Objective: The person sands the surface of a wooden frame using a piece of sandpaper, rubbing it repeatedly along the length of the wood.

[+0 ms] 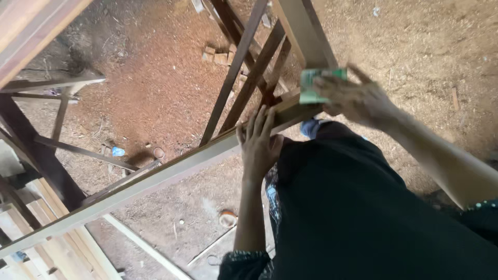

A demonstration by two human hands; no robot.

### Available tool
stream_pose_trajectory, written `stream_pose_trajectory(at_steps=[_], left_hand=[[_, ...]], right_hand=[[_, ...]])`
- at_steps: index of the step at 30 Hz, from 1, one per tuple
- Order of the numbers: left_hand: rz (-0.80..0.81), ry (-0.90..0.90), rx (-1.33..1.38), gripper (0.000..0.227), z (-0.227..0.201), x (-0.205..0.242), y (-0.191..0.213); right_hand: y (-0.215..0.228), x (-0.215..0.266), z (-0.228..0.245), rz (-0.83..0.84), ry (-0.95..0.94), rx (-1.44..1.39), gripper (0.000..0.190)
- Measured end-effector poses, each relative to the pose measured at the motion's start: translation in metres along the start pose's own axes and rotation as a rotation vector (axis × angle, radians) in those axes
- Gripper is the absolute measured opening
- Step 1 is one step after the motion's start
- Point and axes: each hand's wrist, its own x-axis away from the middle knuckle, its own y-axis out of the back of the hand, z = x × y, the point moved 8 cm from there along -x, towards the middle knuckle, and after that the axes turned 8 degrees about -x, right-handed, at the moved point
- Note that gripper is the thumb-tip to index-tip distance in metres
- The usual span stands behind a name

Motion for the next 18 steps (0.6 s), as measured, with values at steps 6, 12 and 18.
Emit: stream_pose_trajectory(at_steps=[6,12,18], left_hand=[[-0.043,0.104,0.049,0.071,-0.013,-0.009,0.008],[-0.021,0.062,0.045,0.078,-0.044,-0.016,0.009],[-0.087,0.08,0.019,0.085,-0.076,-0.011,0.0]], right_hand=[[-0.006,-0.001,-0.014,0.022,0.137,-0.053,0.054],[0.003,-0.022,-0.024,-0.015,0.084,-0.165,0.043],[-0.004,0.018,-0.02,0.062,0.106,-0.057,0.043]])
